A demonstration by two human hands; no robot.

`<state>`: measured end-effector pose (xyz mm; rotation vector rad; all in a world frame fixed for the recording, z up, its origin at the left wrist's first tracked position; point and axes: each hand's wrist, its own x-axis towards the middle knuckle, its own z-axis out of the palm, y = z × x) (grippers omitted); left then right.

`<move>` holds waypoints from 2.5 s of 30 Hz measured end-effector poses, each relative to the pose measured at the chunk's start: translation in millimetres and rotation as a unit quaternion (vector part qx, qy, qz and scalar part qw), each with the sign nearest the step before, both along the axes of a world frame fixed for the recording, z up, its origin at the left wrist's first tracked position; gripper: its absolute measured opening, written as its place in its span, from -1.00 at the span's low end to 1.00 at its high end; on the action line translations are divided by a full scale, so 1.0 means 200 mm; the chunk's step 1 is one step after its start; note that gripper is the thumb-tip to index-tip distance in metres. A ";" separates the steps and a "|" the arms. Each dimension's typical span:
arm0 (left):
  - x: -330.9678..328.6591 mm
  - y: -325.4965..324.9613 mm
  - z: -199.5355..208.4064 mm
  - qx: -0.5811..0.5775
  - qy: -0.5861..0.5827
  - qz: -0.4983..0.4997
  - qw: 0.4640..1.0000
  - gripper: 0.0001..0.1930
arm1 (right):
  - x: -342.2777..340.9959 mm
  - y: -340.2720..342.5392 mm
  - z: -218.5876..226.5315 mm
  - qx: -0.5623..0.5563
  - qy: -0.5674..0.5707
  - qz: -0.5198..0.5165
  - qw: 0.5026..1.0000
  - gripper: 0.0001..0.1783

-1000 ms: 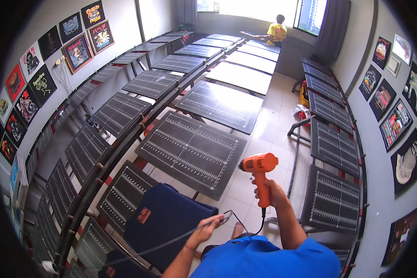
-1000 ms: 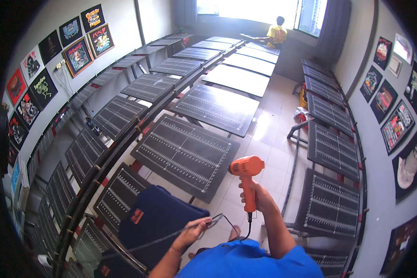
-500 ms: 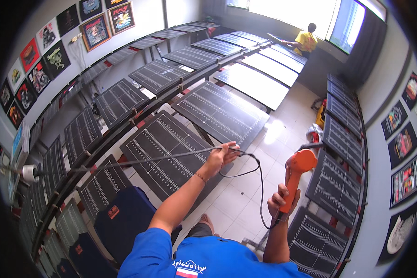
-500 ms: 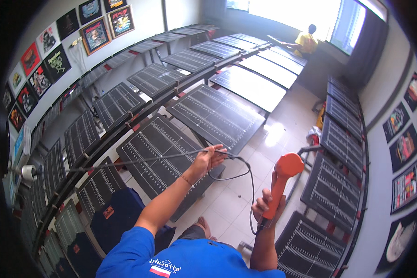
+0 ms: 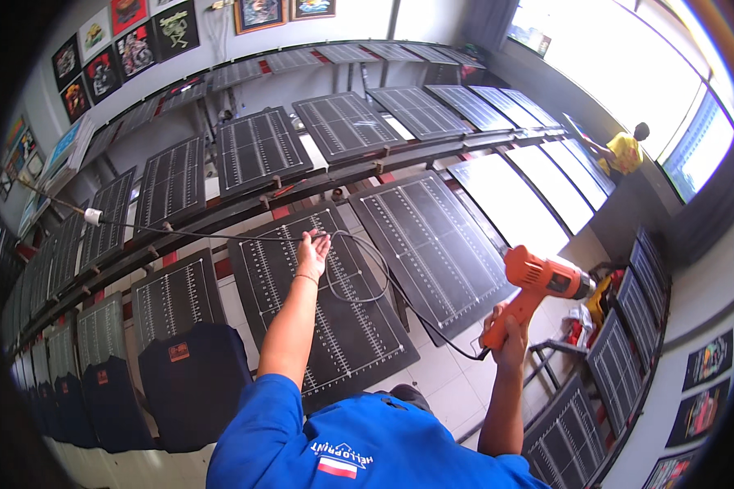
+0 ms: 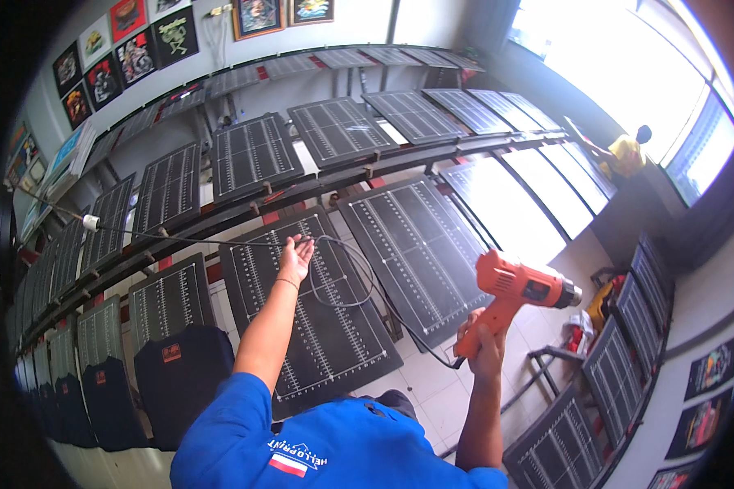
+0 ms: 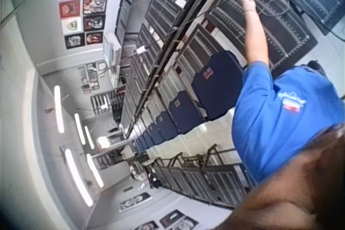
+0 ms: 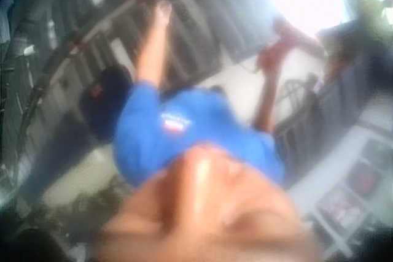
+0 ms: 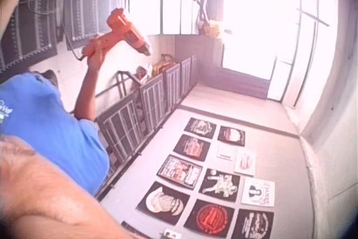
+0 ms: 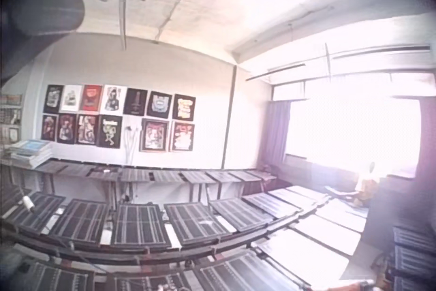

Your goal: The person prepares navy blue t-shirts on a multi-platen printing press, uses a heat gun to dry ink on a shirt, and checks the alignment of garments on the boards.

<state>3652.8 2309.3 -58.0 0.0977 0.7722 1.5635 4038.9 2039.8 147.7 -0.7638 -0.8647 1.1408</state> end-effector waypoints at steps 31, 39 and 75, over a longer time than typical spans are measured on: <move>-0.63 1.11 0.25 -0.178 0.097 0.122 0.972 -0.69 | -0.82 3.30 -0.37 0.257 -0.685 0.271 0.625 -0.49; -0.79 1.17 0.07 -0.278 0.448 0.131 0.840 -0.76 | -0.99 3.47 -0.60 0.261 -0.666 0.355 0.601 -0.52; 0.41 -1.61 -0.05 -0.389 0.683 0.195 0.587 -0.85 | -1.07 3.38 -0.81 0.309 -0.699 0.212 0.609 -0.56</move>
